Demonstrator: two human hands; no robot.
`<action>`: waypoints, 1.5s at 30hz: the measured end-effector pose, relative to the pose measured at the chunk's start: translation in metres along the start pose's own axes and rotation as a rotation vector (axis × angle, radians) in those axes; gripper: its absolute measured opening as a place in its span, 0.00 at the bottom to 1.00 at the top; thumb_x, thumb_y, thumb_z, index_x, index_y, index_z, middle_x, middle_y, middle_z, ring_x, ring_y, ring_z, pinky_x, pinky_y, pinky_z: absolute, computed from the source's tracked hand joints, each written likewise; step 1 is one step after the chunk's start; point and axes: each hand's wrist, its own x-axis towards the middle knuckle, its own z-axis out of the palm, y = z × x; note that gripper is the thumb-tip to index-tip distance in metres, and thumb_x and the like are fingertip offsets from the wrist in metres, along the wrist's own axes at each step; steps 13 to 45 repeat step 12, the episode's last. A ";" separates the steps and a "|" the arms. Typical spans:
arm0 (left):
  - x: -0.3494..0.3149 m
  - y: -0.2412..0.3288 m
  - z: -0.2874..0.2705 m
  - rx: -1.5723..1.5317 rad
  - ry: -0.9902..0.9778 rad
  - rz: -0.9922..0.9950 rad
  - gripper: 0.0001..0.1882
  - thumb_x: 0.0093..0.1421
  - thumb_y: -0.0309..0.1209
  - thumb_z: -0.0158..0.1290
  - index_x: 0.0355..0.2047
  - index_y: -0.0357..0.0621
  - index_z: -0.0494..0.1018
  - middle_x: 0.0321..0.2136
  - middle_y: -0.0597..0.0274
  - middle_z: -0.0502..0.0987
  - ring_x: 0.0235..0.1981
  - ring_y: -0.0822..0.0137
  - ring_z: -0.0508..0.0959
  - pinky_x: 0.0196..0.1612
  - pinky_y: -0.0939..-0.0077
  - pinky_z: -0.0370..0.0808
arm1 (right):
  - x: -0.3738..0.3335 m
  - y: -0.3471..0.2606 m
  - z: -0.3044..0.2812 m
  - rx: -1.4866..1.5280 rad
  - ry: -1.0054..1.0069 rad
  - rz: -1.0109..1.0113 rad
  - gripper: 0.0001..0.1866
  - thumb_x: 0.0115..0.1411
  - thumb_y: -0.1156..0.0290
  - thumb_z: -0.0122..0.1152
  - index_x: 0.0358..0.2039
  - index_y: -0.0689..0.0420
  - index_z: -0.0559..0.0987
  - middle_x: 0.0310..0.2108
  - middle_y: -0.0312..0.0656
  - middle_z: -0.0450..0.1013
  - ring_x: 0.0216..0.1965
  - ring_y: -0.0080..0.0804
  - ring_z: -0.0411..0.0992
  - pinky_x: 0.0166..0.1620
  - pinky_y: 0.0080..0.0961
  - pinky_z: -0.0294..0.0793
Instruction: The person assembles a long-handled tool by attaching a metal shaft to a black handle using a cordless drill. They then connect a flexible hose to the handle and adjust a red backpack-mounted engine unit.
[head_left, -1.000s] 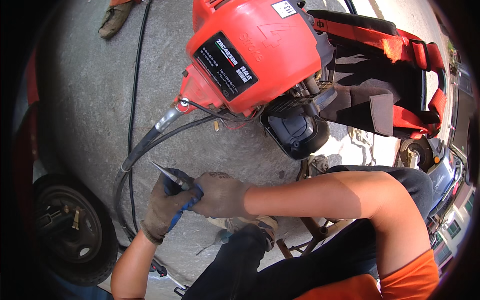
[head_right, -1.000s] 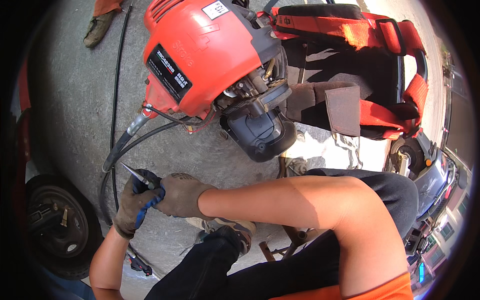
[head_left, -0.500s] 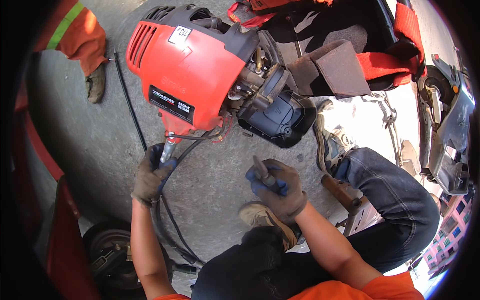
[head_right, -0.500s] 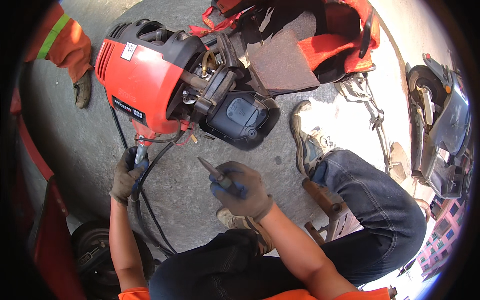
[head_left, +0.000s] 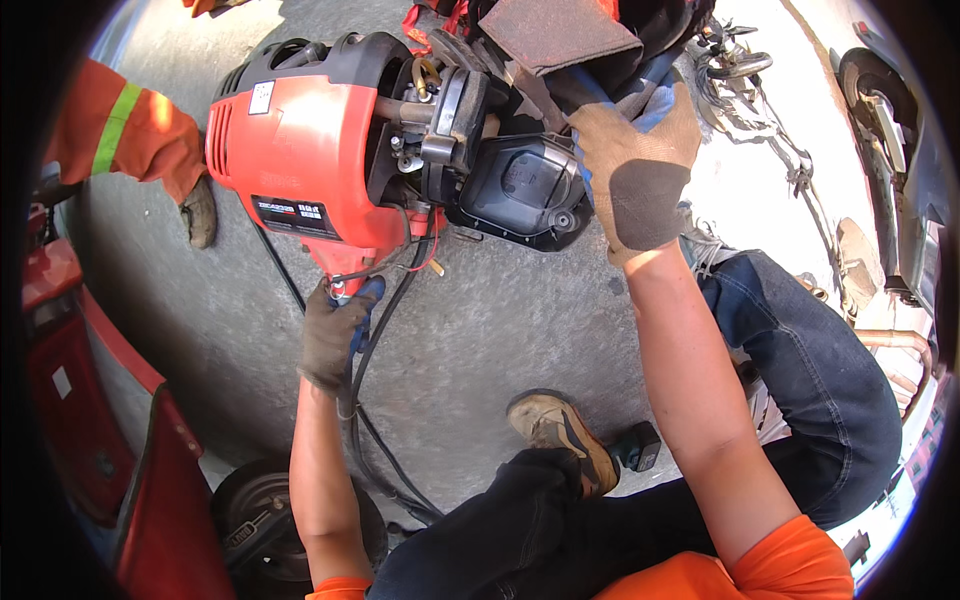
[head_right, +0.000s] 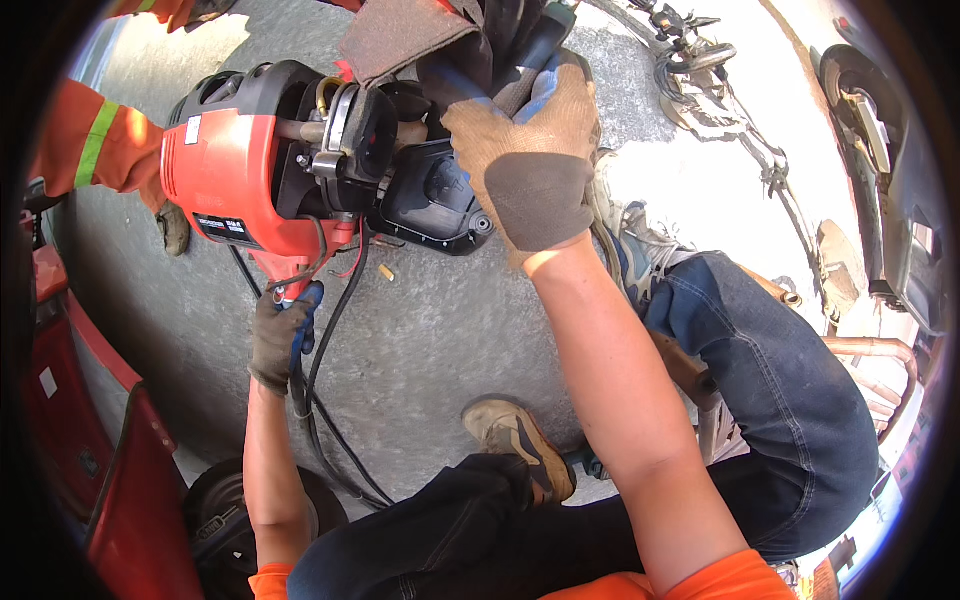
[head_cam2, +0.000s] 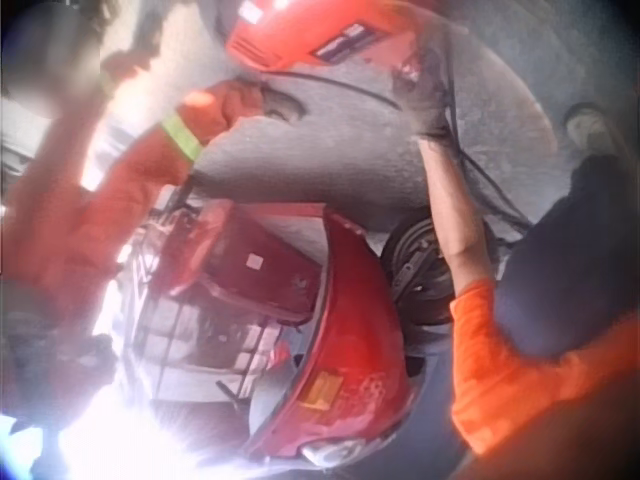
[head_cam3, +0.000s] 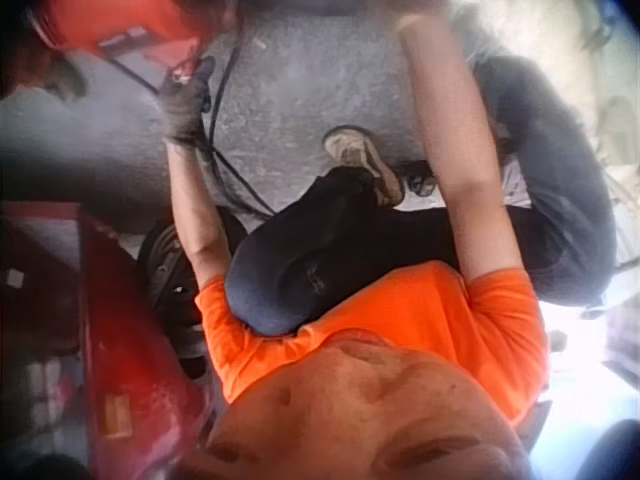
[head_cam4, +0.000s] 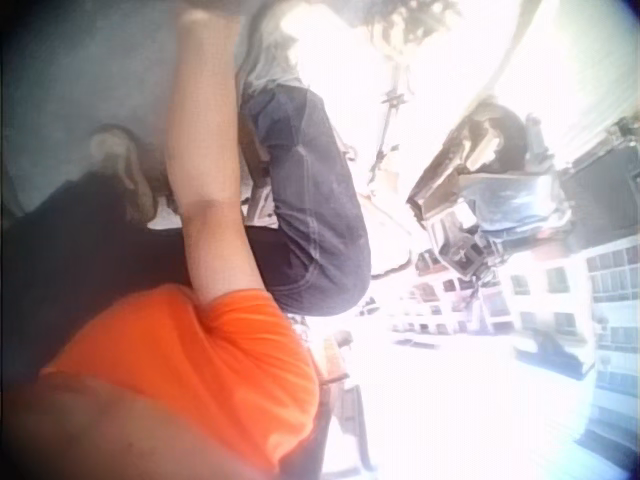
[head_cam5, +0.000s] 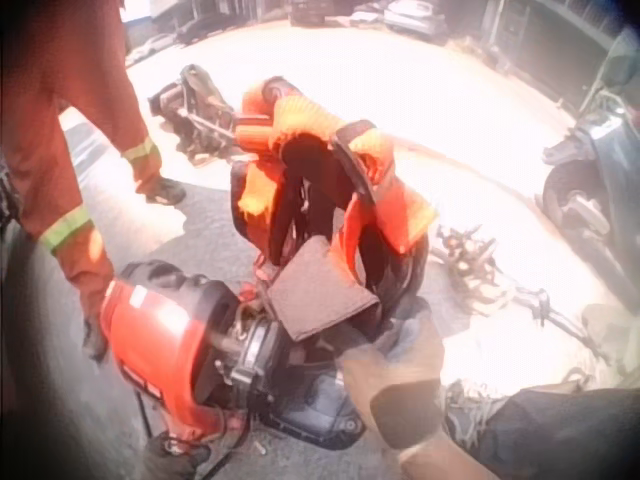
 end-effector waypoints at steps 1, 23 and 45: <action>-0.004 0.002 0.005 -0.002 0.025 -0.074 0.10 0.67 0.28 0.64 0.46 0.42 0.78 0.20 0.75 0.70 0.16 0.80 0.68 0.17 0.80 0.62 | 0.014 -0.007 -0.003 -0.070 -0.017 0.087 0.13 0.55 0.73 0.73 0.38 0.60 0.78 0.28 0.43 0.80 0.28 0.26 0.80 0.29 0.26 0.80; -0.026 0.002 0.069 -0.197 0.088 -0.041 0.11 0.69 0.37 0.64 0.44 0.44 0.78 0.18 0.73 0.69 0.14 0.77 0.68 0.17 0.77 0.66 | 0.112 -0.034 0.003 -0.392 -0.202 -0.121 0.19 0.54 0.62 0.68 0.38 0.66 0.87 0.30 0.62 0.83 0.38 0.53 0.85 0.49 0.42 0.82; -0.026 0.002 0.069 -0.197 0.088 -0.041 0.11 0.69 0.37 0.64 0.44 0.44 0.78 0.18 0.73 0.69 0.14 0.77 0.68 0.17 0.77 0.66 | 0.112 -0.034 0.003 -0.392 -0.202 -0.121 0.19 0.54 0.62 0.68 0.38 0.66 0.87 0.30 0.62 0.83 0.38 0.53 0.85 0.49 0.42 0.82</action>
